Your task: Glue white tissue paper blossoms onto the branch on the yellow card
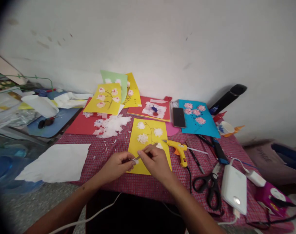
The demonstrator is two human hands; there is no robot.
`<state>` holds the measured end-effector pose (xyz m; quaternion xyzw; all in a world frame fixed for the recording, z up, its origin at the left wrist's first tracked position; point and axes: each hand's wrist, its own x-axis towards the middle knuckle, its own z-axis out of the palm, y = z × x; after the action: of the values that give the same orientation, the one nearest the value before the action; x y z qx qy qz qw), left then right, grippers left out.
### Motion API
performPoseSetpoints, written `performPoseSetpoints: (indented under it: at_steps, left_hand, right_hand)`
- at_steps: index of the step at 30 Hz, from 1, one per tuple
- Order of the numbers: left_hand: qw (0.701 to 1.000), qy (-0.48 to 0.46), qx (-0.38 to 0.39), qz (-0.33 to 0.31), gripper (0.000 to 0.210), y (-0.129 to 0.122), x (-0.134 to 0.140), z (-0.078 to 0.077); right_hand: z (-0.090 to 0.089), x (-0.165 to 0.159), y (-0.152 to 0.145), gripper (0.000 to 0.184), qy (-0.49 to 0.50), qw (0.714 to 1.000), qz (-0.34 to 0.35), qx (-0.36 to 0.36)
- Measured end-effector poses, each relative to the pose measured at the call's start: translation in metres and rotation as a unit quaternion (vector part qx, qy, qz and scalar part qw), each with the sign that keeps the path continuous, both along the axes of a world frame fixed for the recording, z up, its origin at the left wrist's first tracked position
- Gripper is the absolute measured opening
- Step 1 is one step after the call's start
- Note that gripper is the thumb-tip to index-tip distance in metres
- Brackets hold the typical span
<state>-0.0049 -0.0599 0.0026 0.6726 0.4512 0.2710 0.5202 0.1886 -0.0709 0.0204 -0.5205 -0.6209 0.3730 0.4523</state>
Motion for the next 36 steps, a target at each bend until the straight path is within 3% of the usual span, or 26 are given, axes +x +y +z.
performPoseSetpoints:
  at_steps: [3, 8, 10, 14, 16, 22, 36]
  left_hand:
    - [1.0, 0.002, 0.029, -0.002, 0.015, 0.013, 0.003, 0.002]
    - [0.991, 0.066, 0.117, -0.006, 0.016, 0.039, 0.0, 0.003]
    - [0.984, 0.103, 0.142, -0.014, 0.018, 0.048, -0.001, 0.001]
    - [0.971, 0.162, 0.17, -0.048, 0.02, 0.062, 0.004, -0.005]
    - [0.963, 0.19, 0.18, -0.067, 0.022, 0.067, 0.009, -0.009]
    - [0.943, 0.237, 0.201, -0.116, 0.025, 0.077, 0.02, -0.02]
    - [0.937, 0.251, 0.203, -0.131, 0.026, 0.079, 0.023, -0.028]
  right_hand:
    - [0.008, -0.005, 0.022, 0.019, 0.005, 1.0, -0.008, 0.007]
    - [0.02, -0.008, 0.047, 0.014, 0.033, 0.99, 0.111, -0.086]
    - [0.022, -0.007, 0.055, 0.015, -0.035, 0.987, 0.123, -0.094]
    - [0.019, -0.008, 0.067, 0.022, -0.254, 0.963, 0.09, -0.024]
    - [0.015, -0.009, 0.072, 0.022, -0.289, 0.954, 0.08, -0.012]
    - [0.004, -0.007, 0.076, 0.024, -0.324, 0.943, 0.077, -0.019]
    - [-0.003, 0.0, 0.073, 0.021, -0.333, 0.938, 0.095, -0.029]
